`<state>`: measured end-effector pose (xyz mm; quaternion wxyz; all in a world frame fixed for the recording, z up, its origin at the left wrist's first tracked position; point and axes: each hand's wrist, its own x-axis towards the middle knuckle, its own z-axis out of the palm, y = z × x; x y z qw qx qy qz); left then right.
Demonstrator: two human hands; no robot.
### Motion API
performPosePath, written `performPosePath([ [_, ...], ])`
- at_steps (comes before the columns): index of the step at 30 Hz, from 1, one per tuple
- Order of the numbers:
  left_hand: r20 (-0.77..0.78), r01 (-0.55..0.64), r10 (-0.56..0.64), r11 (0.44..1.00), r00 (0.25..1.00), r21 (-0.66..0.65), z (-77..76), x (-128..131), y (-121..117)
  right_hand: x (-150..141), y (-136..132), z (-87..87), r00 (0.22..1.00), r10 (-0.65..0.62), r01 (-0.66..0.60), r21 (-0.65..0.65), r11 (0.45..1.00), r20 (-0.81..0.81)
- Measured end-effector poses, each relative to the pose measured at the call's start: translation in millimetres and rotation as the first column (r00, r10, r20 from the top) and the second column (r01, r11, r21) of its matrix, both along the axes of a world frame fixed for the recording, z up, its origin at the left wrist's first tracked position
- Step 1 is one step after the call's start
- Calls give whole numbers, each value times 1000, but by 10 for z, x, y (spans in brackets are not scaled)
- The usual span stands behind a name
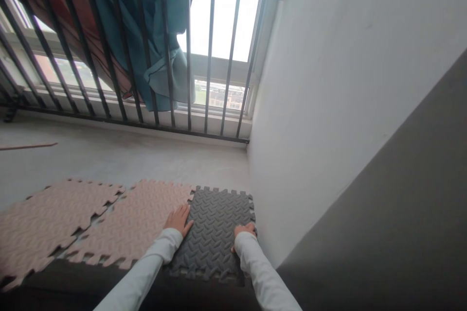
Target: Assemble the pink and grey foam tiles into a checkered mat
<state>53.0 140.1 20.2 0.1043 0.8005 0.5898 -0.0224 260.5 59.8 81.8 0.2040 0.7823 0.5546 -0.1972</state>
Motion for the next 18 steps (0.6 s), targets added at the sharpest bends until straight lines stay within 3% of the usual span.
performPosePath([
  [3,48,-20,18,999,999,40,39,37,94,11,-10,-36,997,-66,67,-36,997,32],
  [7,31,-33,34,999,999,-34,59,94,246,18,-27,-35,992,-124,124,-23,992,21],
  [13,3,13,-13,1000,1000,26,94,194,406,6,-57,19,990,-144,144,-40,989,11],
  [18,13,5,-6,1000,1000,27,147,281,565,21,-20,-68,990,-139,139,-26,990,20],
])
